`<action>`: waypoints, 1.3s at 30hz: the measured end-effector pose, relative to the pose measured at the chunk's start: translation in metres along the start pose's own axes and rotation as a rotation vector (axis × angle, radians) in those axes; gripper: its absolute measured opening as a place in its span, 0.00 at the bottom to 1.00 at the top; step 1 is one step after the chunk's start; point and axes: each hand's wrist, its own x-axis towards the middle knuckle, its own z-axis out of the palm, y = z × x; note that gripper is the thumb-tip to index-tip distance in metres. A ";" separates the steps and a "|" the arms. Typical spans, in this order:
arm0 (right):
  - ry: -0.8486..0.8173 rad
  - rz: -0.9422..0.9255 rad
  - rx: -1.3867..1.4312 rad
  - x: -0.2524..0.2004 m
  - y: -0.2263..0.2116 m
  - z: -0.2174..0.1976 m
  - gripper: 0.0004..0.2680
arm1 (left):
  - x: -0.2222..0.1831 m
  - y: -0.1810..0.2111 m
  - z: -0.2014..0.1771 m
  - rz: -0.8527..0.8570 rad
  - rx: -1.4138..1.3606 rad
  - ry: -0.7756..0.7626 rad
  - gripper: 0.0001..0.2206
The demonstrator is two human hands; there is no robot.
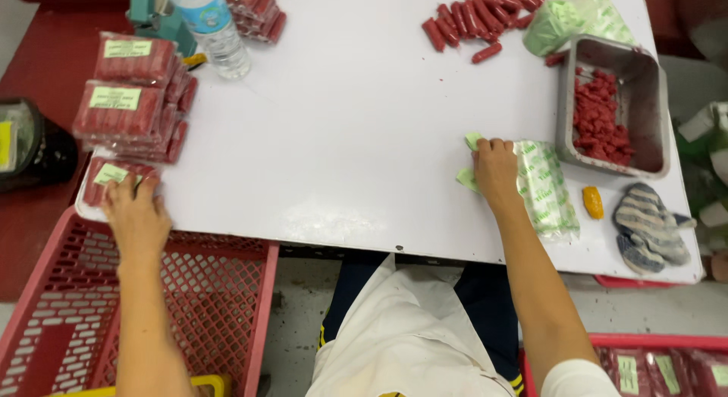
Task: The person packs hotdogs into plastic bags by hand, applies adhesive labels to the bags, and places the finished packs into a red plastic crate.
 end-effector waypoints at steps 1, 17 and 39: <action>0.055 -0.023 -0.019 -0.004 0.007 0.008 0.04 | 0.004 -0.006 0.001 -0.010 0.029 -0.036 0.18; -0.136 -0.135 0.229 -0.050 -0.015 -0.042 0.08 | -0.028 0.422 0.048 0.721 -0.725 -0.044 0.12; 0.436 0.360 0.761 -0.185 -0.046 -0.124 0.12 | -0.037 0.566 0.019 0.842 -1.080 -0.257 0.09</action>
